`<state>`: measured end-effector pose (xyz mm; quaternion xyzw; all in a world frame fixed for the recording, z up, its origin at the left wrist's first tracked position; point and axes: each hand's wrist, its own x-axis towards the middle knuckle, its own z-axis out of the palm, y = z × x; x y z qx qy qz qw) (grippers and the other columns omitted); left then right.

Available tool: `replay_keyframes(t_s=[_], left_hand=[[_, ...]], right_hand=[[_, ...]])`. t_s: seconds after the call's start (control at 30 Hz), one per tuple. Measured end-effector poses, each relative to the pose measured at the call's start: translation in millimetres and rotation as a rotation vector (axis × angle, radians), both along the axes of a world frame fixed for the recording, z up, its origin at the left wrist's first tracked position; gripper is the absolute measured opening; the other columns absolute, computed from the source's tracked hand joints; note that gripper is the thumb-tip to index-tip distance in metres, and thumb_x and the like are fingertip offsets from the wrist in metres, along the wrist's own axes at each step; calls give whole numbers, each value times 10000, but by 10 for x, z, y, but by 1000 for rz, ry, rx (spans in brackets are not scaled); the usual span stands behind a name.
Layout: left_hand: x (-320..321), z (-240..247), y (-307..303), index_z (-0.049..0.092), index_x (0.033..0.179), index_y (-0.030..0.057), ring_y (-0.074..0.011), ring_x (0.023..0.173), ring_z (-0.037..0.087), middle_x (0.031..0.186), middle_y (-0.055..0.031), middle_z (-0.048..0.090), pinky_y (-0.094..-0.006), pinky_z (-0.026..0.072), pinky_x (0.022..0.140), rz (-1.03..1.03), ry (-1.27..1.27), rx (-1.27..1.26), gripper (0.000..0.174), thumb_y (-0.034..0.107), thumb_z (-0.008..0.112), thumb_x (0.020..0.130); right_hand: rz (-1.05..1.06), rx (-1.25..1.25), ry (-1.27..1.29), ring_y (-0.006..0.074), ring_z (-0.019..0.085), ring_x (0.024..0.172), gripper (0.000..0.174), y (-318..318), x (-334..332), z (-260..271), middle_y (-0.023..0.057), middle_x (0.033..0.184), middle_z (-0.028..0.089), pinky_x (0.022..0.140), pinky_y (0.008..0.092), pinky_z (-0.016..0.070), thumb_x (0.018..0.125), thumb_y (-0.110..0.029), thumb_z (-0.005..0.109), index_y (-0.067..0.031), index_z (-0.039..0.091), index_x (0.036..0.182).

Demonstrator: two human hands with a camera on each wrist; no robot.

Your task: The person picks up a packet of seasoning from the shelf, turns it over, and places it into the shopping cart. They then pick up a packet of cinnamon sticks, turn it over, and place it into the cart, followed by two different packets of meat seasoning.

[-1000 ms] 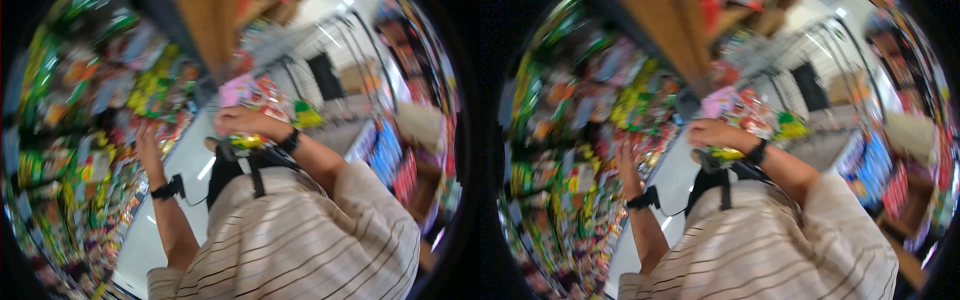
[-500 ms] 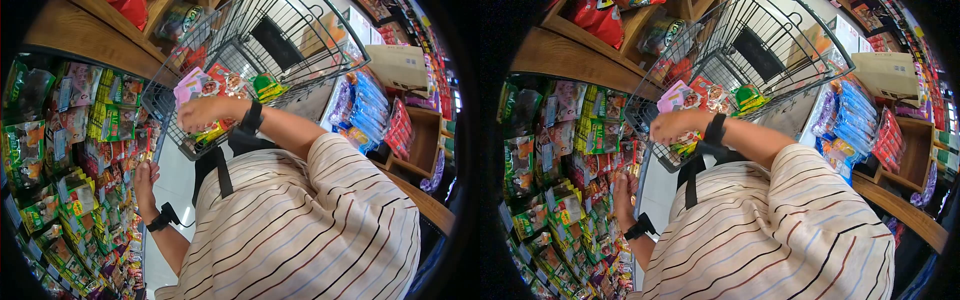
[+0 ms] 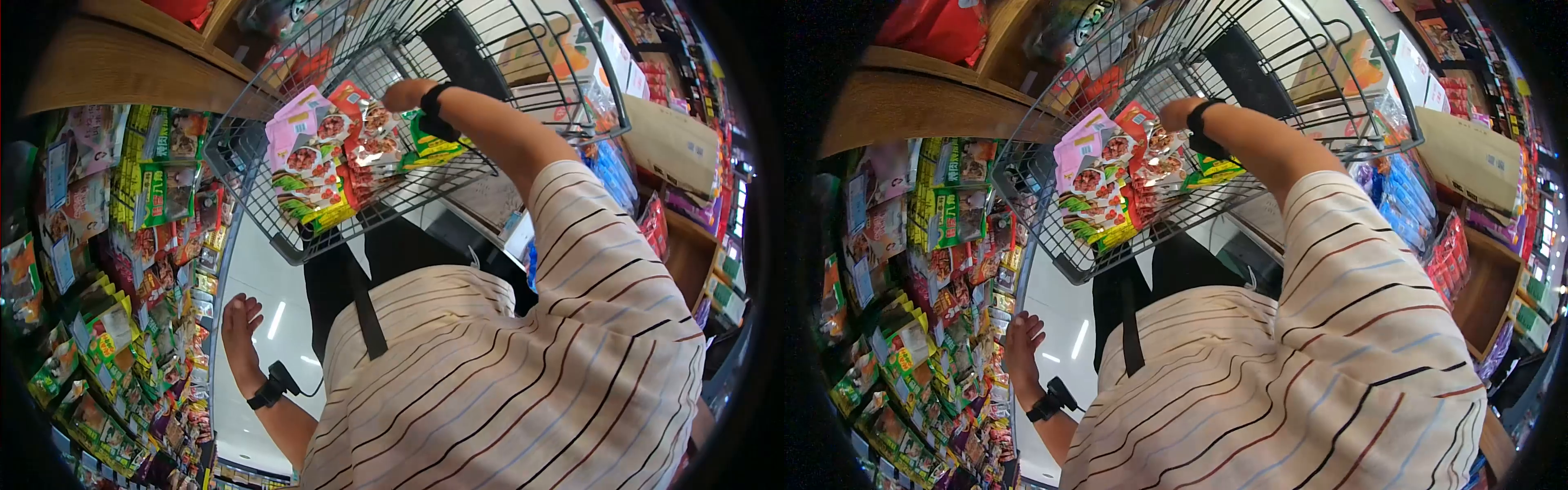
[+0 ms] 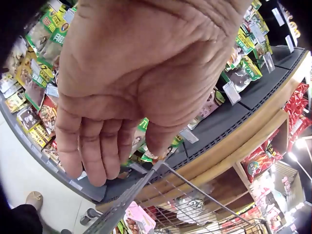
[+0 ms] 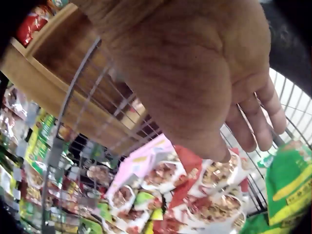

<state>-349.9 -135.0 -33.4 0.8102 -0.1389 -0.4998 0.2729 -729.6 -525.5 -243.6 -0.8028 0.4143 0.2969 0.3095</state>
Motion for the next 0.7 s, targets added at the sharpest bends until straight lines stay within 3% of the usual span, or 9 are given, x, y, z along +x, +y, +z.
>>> replay_keyframes(t_s=[0.03,0.07,0.17,0.43,0.57,0.7], left_hand=[[-15,-11,0,546,1286,-29,-237,1036,642,1110,-156,645,-364,513,908,5,2,14,530,417,525,1002],[-26,-26,-14,546,1286,-30,-237,1037,642,1109,-157,645,-367,512,913,11,4,29,528,415,525,1002],[-41,-93,-65,544,1288,-32,-250,1051,641,1121,-165,645,-376,507,926,7,26,76,531,414,533,998],[-78,-195,-266,551,1280,-12,-228,1061,634,1137,-148,636,-361,497,922,0,50,137,539,447,527,998],[-22,-268,-272,556,1271,-10,-232,1060,636,1132,-146,638,-365,495,927,3,72,148,557,470,537,988],[-17,-276,-307,556,1270,-6,-233,1059,639,1120,-142,642,-366,495,926,4,63,147,564,481,543,985]], right_hand=[[164,81,42,357,649,1082,367,53,-81,-266,193,1162,681,914,452,501,943,-212,429,17,690,1064],[168,99,78,356,645,1103,345,182,-129,-318,197,1190,672,924,439,509,939,-174,450,5,683,1119],[204,189,134,365,648,1092,294,449,-290,-781,180,1185,677,902,444,520,925,-117,474,-21,688,1101],[391,120,407,293,665,1106,289,923,-275,-1009,120,1206,690,878,435,543,941,-191,531,-71,722,1122],[425,129,445,296,673,1087,275,1025,-388,-1305,124,1171,704,868,421,548,939,-194,531,-96,744,1083],[422,90,397,289,682,1060,264,971,-365,-1169,120,1114,720,853,413,552,920,-191,539,-94,753,1042]])
